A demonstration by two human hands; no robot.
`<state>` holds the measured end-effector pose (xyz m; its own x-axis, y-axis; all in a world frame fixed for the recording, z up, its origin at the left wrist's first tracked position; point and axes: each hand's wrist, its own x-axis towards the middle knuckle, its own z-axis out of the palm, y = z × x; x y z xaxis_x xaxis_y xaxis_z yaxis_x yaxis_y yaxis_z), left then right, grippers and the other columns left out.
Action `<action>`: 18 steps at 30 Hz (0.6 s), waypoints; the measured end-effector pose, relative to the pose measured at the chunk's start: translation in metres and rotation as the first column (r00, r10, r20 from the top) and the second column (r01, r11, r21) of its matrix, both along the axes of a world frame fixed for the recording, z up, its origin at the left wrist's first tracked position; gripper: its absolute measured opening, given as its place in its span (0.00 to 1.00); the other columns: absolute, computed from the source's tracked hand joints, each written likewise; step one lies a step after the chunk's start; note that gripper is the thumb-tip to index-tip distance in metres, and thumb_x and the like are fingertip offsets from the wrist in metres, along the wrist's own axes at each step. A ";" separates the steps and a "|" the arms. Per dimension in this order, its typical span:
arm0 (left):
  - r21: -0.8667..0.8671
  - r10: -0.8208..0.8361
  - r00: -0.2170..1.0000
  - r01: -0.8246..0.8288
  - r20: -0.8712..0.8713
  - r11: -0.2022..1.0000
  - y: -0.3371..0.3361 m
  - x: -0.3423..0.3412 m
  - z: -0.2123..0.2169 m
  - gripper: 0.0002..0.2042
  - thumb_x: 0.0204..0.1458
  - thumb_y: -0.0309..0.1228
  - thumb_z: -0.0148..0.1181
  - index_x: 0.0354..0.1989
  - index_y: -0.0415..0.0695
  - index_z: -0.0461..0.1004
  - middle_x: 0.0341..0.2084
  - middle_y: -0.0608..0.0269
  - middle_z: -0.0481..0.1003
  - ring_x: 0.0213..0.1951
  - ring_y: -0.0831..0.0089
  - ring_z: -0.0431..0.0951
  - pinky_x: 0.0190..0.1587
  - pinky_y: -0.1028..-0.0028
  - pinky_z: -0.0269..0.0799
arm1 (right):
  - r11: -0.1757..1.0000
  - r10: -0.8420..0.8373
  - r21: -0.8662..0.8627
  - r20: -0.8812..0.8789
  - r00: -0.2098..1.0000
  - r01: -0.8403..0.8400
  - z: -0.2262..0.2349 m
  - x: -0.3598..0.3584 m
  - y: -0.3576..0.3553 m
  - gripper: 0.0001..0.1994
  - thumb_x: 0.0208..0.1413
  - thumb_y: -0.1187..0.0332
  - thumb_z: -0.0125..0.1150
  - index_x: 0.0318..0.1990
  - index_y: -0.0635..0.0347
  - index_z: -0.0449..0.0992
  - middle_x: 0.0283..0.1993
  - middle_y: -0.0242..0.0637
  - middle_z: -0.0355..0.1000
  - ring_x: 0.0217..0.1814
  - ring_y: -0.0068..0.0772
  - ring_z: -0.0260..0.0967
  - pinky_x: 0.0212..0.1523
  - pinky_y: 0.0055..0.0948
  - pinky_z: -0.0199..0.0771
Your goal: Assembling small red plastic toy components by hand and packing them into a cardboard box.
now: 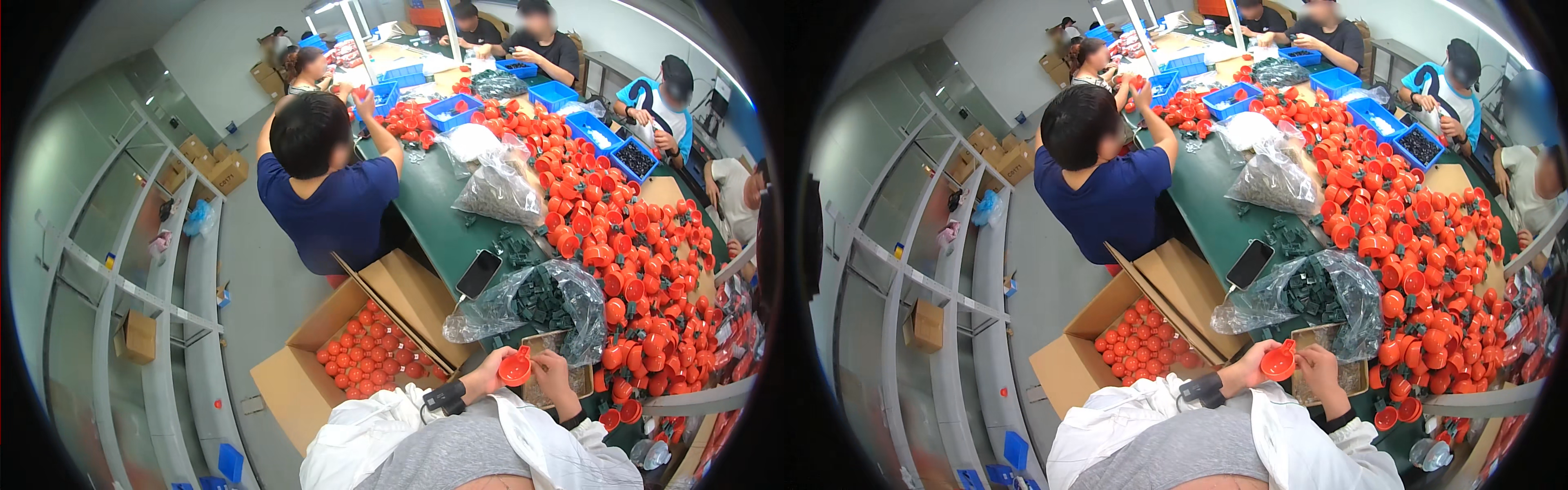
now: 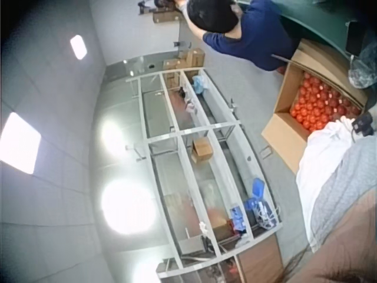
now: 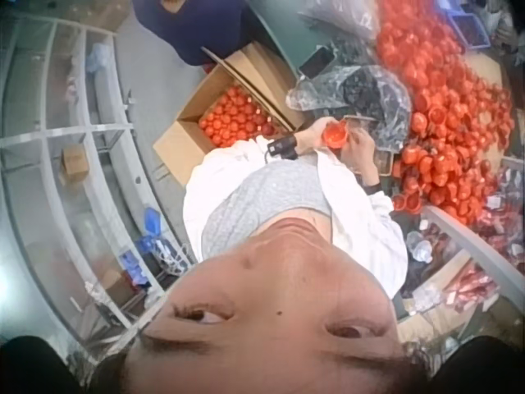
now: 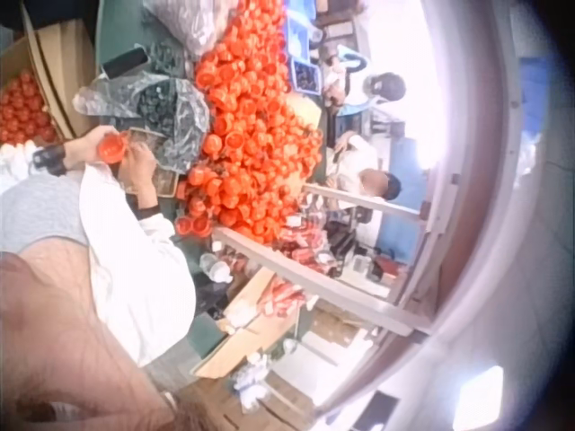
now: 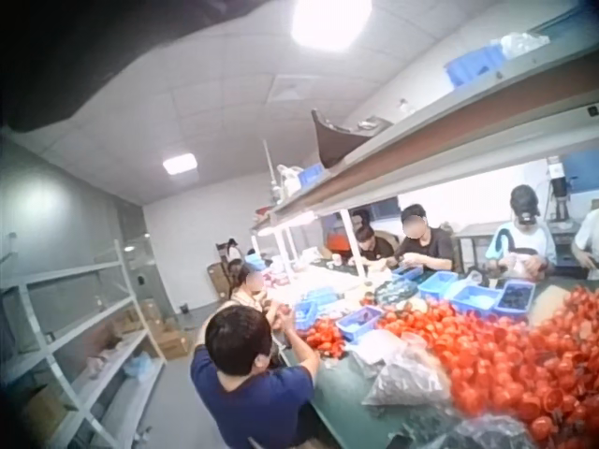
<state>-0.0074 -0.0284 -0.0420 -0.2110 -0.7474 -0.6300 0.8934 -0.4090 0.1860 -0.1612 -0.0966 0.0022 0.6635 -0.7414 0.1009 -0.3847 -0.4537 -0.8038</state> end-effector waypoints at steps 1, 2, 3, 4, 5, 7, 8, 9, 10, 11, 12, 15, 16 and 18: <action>-0.003 0.003 1.000 -0.003 0.000 1.000 0.000 0.000 0.001 0.15 0.53 0.36 0.40 0.39 0.39 0.70 0.36 0.57 0.73 0.38 0.70 0.75 0.42 0.69 0.71 | 1.000 0.003 -0.003 0.000 1.000 -0.003 0.000 -0.002 -0.001 0.06 0.39 0.80 0.58 0.29 0.66 0.75 0.25 0.40 0.69 0.26 0.31 0.69 0.24 0.24 0.66; 0.005 -0.019 1.000 0.019 0.019 1.000 0.002 0.000 0.001 0.15 0.53 0.36 0.41 0.39 0.39 0.69 0.36 0.58 0.73 0.36 0.70 0.75 0.41 0.69 0.71 | 0.995 0.027 0.100 0.021 0.999 -0.029 -0.001 -0.004 -0.002 0.06 0.40 0.80 0.58 0.29 0.66 0.75 0.26 0.40 0.70 0.27 0.31 0.70 0.25 0.23 0.67; 0.021 -0.047 0.998 0.046 0.031 0.999 0.004 -0.001 0.004 0.14 0.53 0.36 0.42 0.39 0.39 0.69 0.35 0.58 0.73 0.35 0.71 0.75 0.40 0.70 0.72 | 0.977 0.042 0.208 0.038 0.998 -0.049 -0.002 -0.008 0.000 0.07 0.40 0.80 0.58 0.30 0.66 0.76 0.27 0.41 0.71 0.28 0.30 0.71 0.26 0.23 0.67; 0.027 -0.052 0.998 0.051 0.024 0.998 0.006 -0.002 0.005 0.14 0.53 0.36 0.42 0.39 0.39 0.69 0.35 0.58 0.73 0.35 0.71 0.75 0.40 0.70 0.72 | 0.976 0.037 0.215 0.031 0.999 -0.043 -0.003 -0.010 0.001 0.07 0.40 0.80 0.58 0.30 0.66 0.76 0.27 0.41 0.71 0.28 0.30 0.71 0.26 0.23 0.67; -0.011 -0.086 0.983 0.089 0.163 0.996 0.006 -0.003 0.007 0.14 0.53 0.35 0.42 0.38 0.39 0.70 0.34 0.60 0.74 0.34 0.72 0.75 0.39 0.71 0.72 | 0.976 0.033 0.215 -0.017 0.999 -0.028 -0.004 -0.010 -0.001 0.07 0.41 0.78 0.58 0.31 0.66 0.76 0.27 0.41 0.72 0.29 0.30 0.71 0.28 0.23 0.68; -0.026 -0.152 0.948 0.166 0.278 0.986 0.002 -0.001 0.010 0.13 0.53 0.35 0.43 0.37 0.39 0.70 0.32 0.61 0.74 0.33 0.73 0.75 0.37 0.73 0.72 | 0.983 -0.001 0.183 0.000 1.000 0.001 -0.008 -0.008 -0.007 0.07 0.42 0.77 0.58 0.32 0.66 0.76 0.27 0.42 0.73 0.29 0.31 0.71 0.30 0.24 0.68; -0.156 -0.094 0.899 0.176 0.428 0.972 0.001 0.004 0.017 0.11 0.52 0.34 0.46 0.34 0.40 0.71 0.30 0.63 0.74 0.32 0.76 0.74 0.35 0.76 0.71 | 0.988 -0.031 0.152 0.055 0.998 0.022 -0.003 -0.007 -0.011 0.07 0.42 0.76 0.58 0.32 0.65 0.77 0.26 0.43 0.73 0.28 0.32 0.71 0.30 0.26 0.68; -0.279 -0.008 0.835 0.193 0.550 0.941 0.007 0.004 0.021 0.09 0.51 0.33 0.49 0.31 0.41 0.72 0.27 0.65 0.73 0.31 0.79 0.73 0.32 0.79 0.70 | 0.958 -0.081 0.284 0.114 0.990 0.046 0.012 -0.001 -0.014 0.07 0.43 0.74 0.59 0.31 0.67 0.76 0.28 0.42 0.74 0.30 0.29 0.71 0.33 0.26 0.68; -0.207 0.067 0.759 0.091 0.648 0.974 0.008 0.000 0.027 0.09 0.53 0.30 0.47 0.32 0.39 0.72 0.27 0.67 0.73 0.30 0.81 0.72 0.33 0.81 0.68 | 0.959 -0.076 0.282 0.189 0.979 0.020 0.020 0.001 -0.018 0.07 0.44 0.73 0.59 0.31 0.67 0.76 0.29 0.40 0.74 0.32 0.26 0.70 0.34 0.24 0.68; -0.291 0.181 0.594 0.094 0.783 0.952 0.005 0.001 0.026 0.09 0.53 0.30 0.48 0.34 0.38 0.72 0.29 0.66 0.74 0.31 0.82 0.72 0.35 0.80 0.68 | 0.926 -0.086 0.377 0.202 0.976 0.003 0.026 0.003 -0.021 0.07 0.45 0.73 0.60 0.32 0.67 0.76 0.30 0.38 0.74 0.34 0.25 0.70 0.34 0.24 0.68; -0.319 0.211 0.608 0.073 0.765 0.945 0.006 0.003 0.031 0.09 0.53 0.29 0.48 0.38 0.37 0.71 0.30 0.64 0.74 0.32 0.82 0.72 0.36 0.81 0.69 | 0.916 -0.058 0.400 0.237 0.970 -0.043 0.034 0.006 -0.023 0.07 0.45 0.72 0.60 0.32 0.67 0.76 0.32 0.36 0.73 0.36 0.24 0.69 0.36 0.24 0.68; -0.344 0.218 0.607 0.098 0.764 0.934 0.007 0.003 0.044 0.09 0.54 0.26 0.47 0.41 0.36 0.69 0.32 0.64 0.74 0.33 0.82 0.72 0.38 0.82 0.68 | 0.859 -0.067 0.509 0.214 0.975 -0.052 0.043 0.011 -0.019 0.08 0.45 0.70 0.61 0.32 0.64 0.77 0.33 0.34 0.70 0.36 0.24 0.68 0.36 0.25 0.71; -0.334 0.200 0.596 0.123 0.778 0.934 0.007 0.002 0.048 0.09 0.53 0.26 0.48 0.41 0.36 0.69 0.33 0.64 0.73 0.34 0.82 0.72 0.38 0.82 0.68 | 0.857 -0.087 0.514 0.209 0.974 -0.034 0.042 0.012 -0.018 0.08 0.45 0.70 0.61 0.32 0.64 0.77 0.33 0.34 0.70 0.36 0.24 0.68 0.36 0.25 0.71; -0.333 0.193 0.598 0.132 0.778 0.934 0.007 -0.001 0.047 0.09 0.53 0.26 0.48 0.41 0.36 0.69 0.33 0.63 0.73 0.35 0.81 0.72 0.39 0.82 0.67 | 0.860 -0.091 0.509 0.225 0.970 -0.038 0.039 0.012 -0.017 0.08 0.46 0.70 0.61 0.32 0.63 0.78 0.32 0.34 0.70 0.36 0.23 0.68 0.34 0.25 0.71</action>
